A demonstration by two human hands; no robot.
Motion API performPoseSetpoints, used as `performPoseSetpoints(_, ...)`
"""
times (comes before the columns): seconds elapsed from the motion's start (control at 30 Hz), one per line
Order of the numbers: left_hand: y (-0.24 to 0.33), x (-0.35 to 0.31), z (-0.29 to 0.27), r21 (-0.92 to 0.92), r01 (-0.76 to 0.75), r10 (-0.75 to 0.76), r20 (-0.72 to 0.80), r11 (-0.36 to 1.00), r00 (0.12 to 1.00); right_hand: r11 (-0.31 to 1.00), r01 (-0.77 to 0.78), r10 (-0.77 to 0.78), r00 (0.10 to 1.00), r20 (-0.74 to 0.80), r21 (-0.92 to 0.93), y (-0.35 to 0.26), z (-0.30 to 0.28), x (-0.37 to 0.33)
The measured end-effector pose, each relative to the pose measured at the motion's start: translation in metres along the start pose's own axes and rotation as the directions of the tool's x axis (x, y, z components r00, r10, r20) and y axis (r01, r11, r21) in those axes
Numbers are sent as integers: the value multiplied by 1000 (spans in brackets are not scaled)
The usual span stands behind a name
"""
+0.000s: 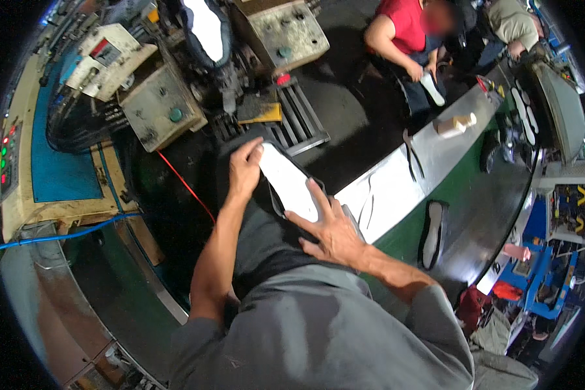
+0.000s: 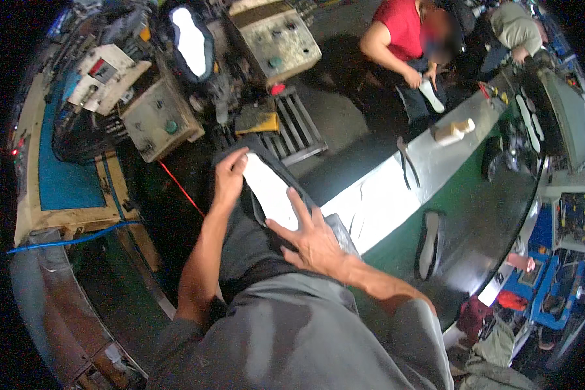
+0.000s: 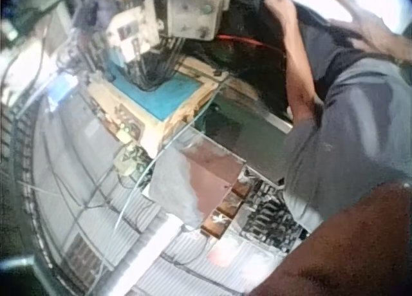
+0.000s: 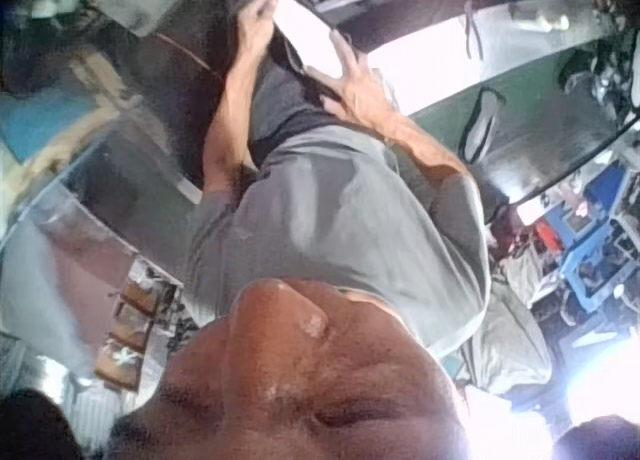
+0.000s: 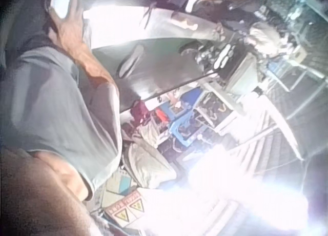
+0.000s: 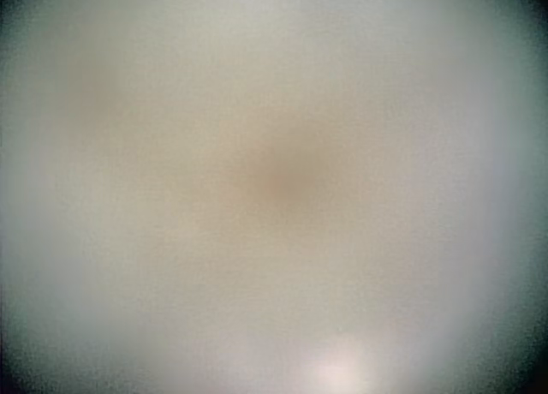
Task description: Assembling shoe soles and uppers using industrial pressing machinery in a factory.
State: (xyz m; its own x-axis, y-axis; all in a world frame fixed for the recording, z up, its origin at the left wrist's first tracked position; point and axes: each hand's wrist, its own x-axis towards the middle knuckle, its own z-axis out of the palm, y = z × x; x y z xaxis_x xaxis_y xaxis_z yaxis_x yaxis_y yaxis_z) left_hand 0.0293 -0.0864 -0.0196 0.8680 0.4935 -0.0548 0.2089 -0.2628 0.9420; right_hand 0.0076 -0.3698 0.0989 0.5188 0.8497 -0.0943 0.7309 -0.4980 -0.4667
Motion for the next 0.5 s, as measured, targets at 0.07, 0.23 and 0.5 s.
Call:
performPoseSetpoints(0.07, -5, 1, 5, 67, -63, 66, -30, 996, 997, 999, -35, 35, 999, 16, -29, -2, -1, 2)
performPoseSetpoints(0.23, -5, 14, -3, 104, -88, 86, 25, 991, 996, 999, -40, 41, 999, -21, 19, 8, 4, 10)
performPoseSetpoints(0.5, 57, 200, -125, -559, -35, -80, -180, 829, 980, 951, -160, 228, 941, -249, 266, 15, -41, 22)
